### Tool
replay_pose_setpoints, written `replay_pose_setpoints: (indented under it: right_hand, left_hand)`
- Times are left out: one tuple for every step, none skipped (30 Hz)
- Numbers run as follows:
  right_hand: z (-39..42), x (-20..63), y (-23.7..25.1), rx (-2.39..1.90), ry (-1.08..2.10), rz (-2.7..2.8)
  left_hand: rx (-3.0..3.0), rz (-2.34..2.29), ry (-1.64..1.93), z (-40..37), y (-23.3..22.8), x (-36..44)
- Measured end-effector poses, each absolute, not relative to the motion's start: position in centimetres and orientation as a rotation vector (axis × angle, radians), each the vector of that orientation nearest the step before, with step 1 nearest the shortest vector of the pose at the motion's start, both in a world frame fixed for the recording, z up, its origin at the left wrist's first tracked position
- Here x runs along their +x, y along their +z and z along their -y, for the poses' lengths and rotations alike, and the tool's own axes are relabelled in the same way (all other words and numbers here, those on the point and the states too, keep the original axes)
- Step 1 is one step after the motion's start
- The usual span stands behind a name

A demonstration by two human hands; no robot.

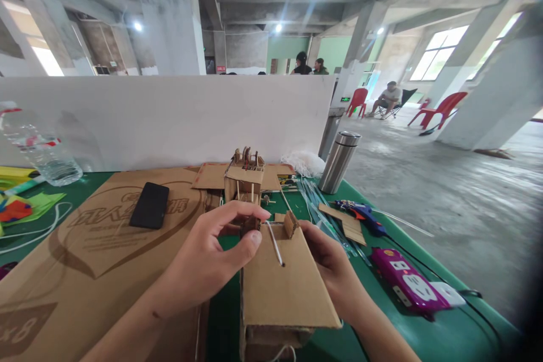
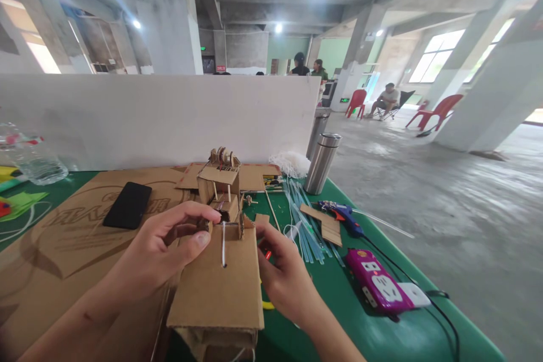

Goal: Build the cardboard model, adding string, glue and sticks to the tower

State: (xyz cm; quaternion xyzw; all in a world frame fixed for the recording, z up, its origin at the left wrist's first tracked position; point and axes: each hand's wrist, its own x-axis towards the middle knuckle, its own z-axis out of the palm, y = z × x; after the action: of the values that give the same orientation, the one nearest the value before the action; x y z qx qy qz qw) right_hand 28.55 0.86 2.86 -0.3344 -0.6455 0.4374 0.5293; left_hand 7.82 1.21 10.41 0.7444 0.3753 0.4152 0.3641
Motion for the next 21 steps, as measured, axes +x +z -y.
replay_pose_setpoints:
  right_hand:
    - [-0.9,28.5,2.8,-0.801,1.041,1.541]
    - [-0.8,28.5,2.8,-0.804,1.037,1.539]
    - [-0.8,28.4,2.8,-0.804,1.032,1.536]
    - [-0.8,28.4,2.7,-0.800,1.027,1.533]
    - [-0.7,28.4,2.7,-0.797,1.026,1.529]
    - [-0.7,28.4,2.7,-0.792,1.029,1.528]
    - [-0.7,28.5,2.6,-0.787,1.041,1.527]
    - [-0.7,28.6,2.6,-0.781,1.056,1.521]
    - [-0.7,28.8,2.6,-0.772,1.066,1.507]
    - [-0.8,29.0,2.7,-0.758,1.061,1.481]
    - [-0.9,29.2,2.8,-0.740,1.039,1.445]
    - [-1.0,29.4,3.1,-0.719,1.006,1.407]
    - [-1.1,29.5,3.5,-0.698,0.971,1.377]
    - [-1.2,29.6,4.0,-0.686,0.944,1.363]
    - [-1.2,29.5,4.7,-0.685,0.930,1.367]
    - [-1.2,29.4,5.4,-0.688,0.926,1.388]
    - [-1.2,29.1,6.1,-0.698,0.932,1.425]
    - [-1.1,28.9,6.7,-0.703,0.940,1.470]
    - [-1.0,28.6,7.3,-0.710,0.950,1.511]
    - [-0.9,28.3,7.7,-0.719,0.963,1.542]
    - [-0.8,28.1,7.9,-0.728,0.974,1.560]
  left_hand:
    - [1.916,-0.966,1.066,-1.2,10.4,7.8]
    - [1.918,-0.971,1.067,-1.2,10.4,7.8]
    - [1.924,-0.977,1.068,-1.1,10.4,7.8]
    - [1.932,-0.984,1.067,-1.1,10.5,7.8]
    - [1.941,-0.992,1.064,-1.1,10.5,7.8]
    - [1.951,-0.999,1.065,-1.1,10.5,7.8]
    - [1.960,-1.003,1.067,-1.1,10.5,7.8]
    - [1.966,-1.007,1.068,-1.1,10.5,7.8]
    - [1.967,-1.009,1.071,-1.1,10.6,7.8]
    - [1.965,-1.011,1.077,-1.1,10.6,7.8]
    - [1.963,-1.011,1.081,-1.0,10.6,7.8]
    - [1.959,-1.011,1.084,-1.0,10.6,7.8]
    - [1.956,-1.008,1.086,-1.0,10.5,7.8]
    - [1.951,-1.005,1.090,-1.0,10.5,7.8]
    - [1.947,-1.000,1.091,-0.9,10.5,7.9]
    - [1.944,-0.996,1.089,-0.9,10.5,7.9]
    - [1.940,-0.992,1.087,-0.9,10.5,7.9]
    - [1.939,-0.987,1.086,-0.9,10.4,7.9]
    - [1.938,-0.984,1.085,-0.9,10.4,7.9]
    - [1.936,-0.982,1.086,-0.9,10.4,7.8]
    - [1.933,-0.980,1.086,-0.9,10.4,7.8]
